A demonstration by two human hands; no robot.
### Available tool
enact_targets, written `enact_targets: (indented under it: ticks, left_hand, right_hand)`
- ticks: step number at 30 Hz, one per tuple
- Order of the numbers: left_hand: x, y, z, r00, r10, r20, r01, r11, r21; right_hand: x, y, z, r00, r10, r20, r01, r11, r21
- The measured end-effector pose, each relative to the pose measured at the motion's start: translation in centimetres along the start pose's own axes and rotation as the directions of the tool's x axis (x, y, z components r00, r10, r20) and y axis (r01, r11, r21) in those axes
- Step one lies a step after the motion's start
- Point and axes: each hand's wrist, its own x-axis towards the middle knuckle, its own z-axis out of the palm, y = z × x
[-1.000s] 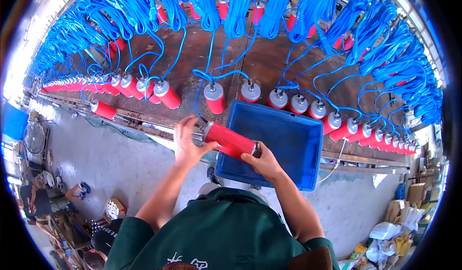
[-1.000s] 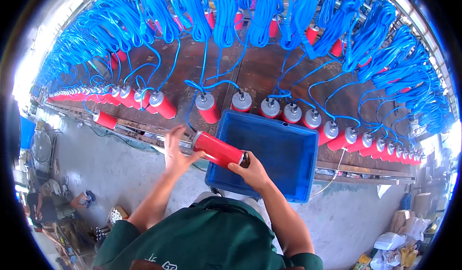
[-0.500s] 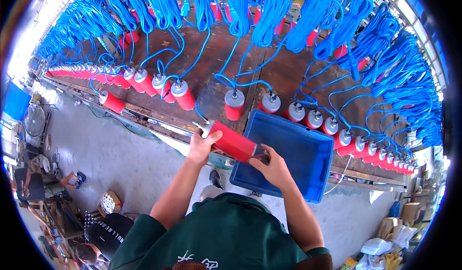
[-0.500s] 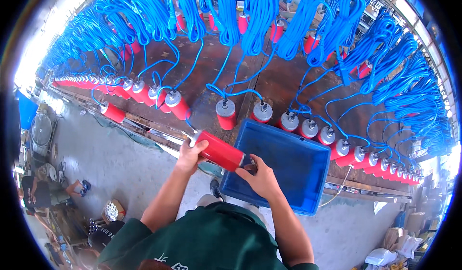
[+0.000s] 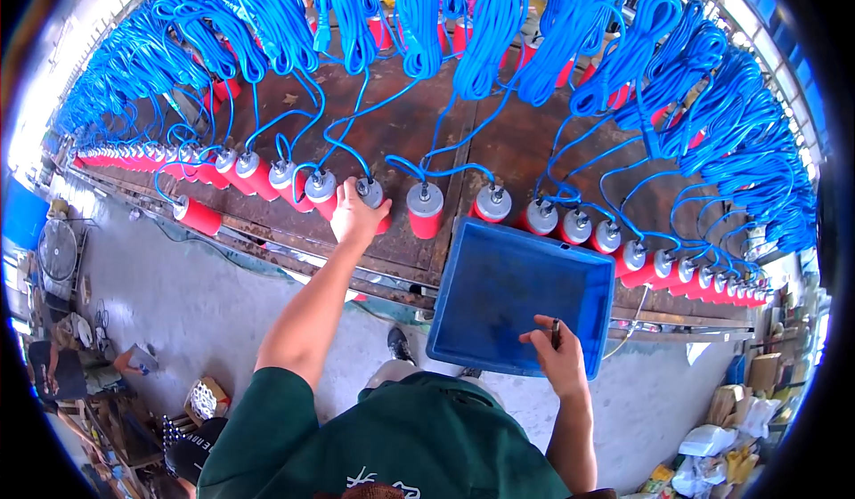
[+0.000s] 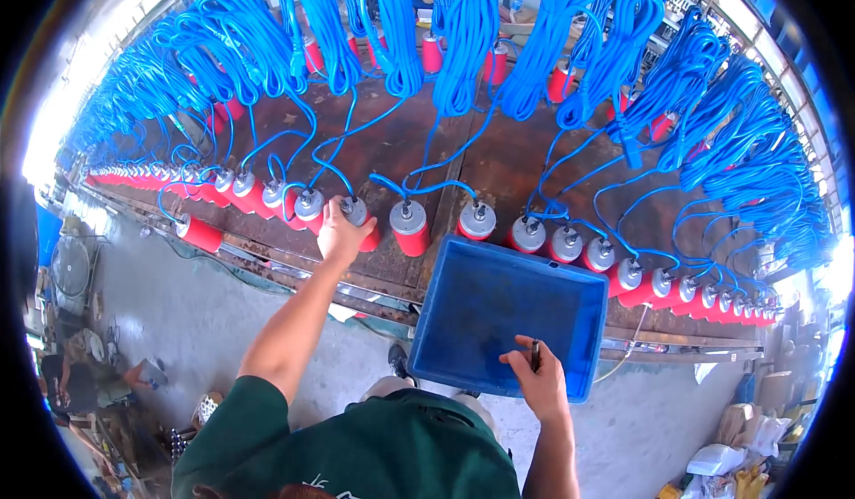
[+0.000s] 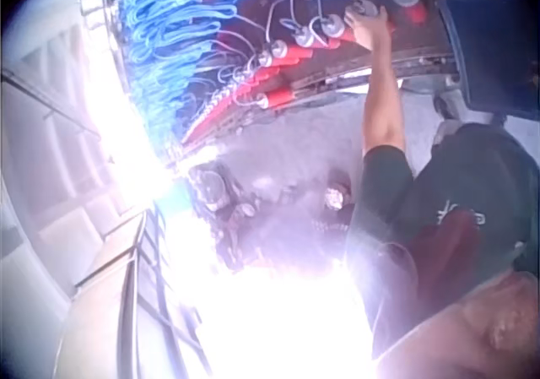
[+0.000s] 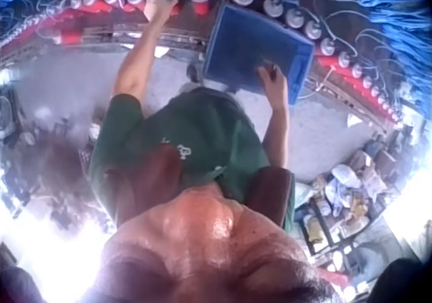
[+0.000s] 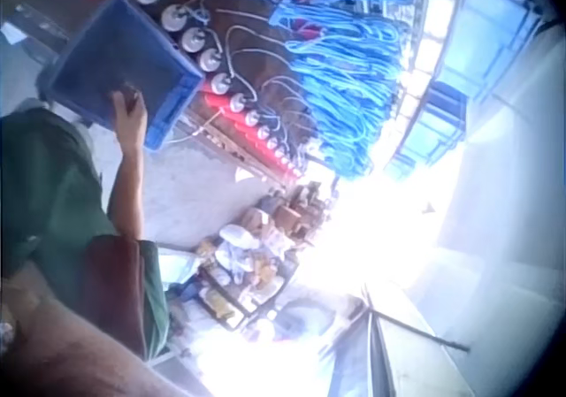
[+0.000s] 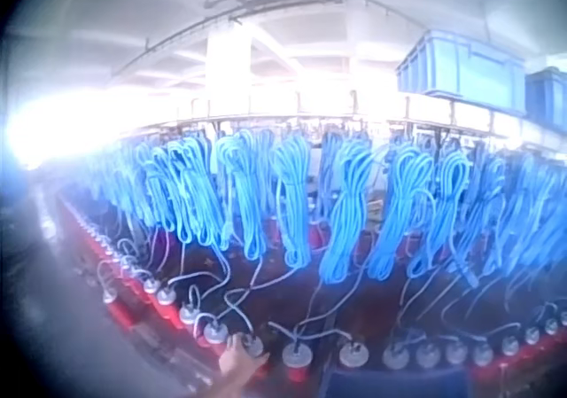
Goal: The person picks up red cylinders from a long table, inserts a small brush into the open end of each cylinder to coat the interior, and then places the finished cylinders into a blue plastic bin.
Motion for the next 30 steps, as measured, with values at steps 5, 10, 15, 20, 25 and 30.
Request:
enact_targets:
  ticks: [5, 10, 15, 20, 25, 30]
  left_hand:
    - [-0.5, -0.1, 1.7, 0.998, -0.056, -0.015, 0.056, 0.998, -0.004]
    - [-1.7, 0.7, 0.9, 0.999, -0.038, -0.013, 0.037, 0.996, -0.080]
    - [-6.7, 1.1, 0.9, 0.927, 0.296, -0.233, -0.337, 0.927, -0.163]
    - [-3.1, 5.7, 3.4, 0.952, 0.240, 0.190, -0.178, 0.939, -0.294]
    - [-1.4, 7.4, 4.1, 0.916, 0.226, 0.330, -0.205, 0.974, -0.096]
    - [-4.8, 5.4, 3.4, 0.924, 0.349, 0.157, -0.322, 0.931, -0.174]
  right_hand:
    - [0.0, 1.4, 0.5, 1.000, 0.017, 0.001, -0.017, 0.994, 0.110]
    - [-0.2, 2.1, 0.3, 1.000, 0.006, -0.008, -0.005, 0.987, 0.160]
    - [-0.6, 3.4, -0.8, 0.990, 0.007, -0.139, -0.002, 0.999, 0.033]
    - [-1.4, 3.9, -1.6, 0.989, -0.051, -0.138, 0.031, 0.989, -0.145]
    - [-3.0, 5.2, -2.1, 0.990, -0.080, -0.114, 0.073, 0.995, -0.065]
    - [-3.9, 5.8, -1.5, 0.994, -0.033, -0.100, 0.042, 0.995, 0.088]
